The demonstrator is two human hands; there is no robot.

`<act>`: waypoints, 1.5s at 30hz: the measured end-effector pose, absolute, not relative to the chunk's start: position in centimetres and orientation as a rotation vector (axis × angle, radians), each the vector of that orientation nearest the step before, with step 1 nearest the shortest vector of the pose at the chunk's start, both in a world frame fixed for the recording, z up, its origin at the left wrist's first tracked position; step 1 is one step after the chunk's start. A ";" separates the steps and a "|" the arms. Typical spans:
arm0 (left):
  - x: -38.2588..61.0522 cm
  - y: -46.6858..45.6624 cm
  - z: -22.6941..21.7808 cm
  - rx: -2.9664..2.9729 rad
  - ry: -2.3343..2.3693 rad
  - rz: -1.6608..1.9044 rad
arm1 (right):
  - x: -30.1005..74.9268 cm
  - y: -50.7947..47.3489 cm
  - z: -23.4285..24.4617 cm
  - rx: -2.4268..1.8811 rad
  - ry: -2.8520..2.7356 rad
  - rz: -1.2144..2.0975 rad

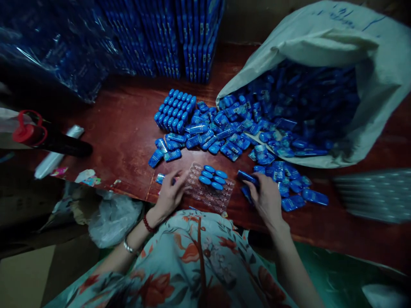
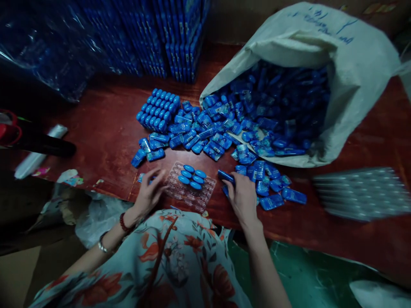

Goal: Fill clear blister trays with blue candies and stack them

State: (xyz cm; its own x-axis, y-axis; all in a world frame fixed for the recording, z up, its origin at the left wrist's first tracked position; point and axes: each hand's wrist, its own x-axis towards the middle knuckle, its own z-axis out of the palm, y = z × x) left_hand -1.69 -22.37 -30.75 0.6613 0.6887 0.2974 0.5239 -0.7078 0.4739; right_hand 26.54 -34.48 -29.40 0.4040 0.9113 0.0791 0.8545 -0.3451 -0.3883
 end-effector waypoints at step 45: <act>1.5 -21.3 -29.8 2.817 0.281 0.460 | 18.1 -33.6 -31.7 -1.804 -1.873 -0.080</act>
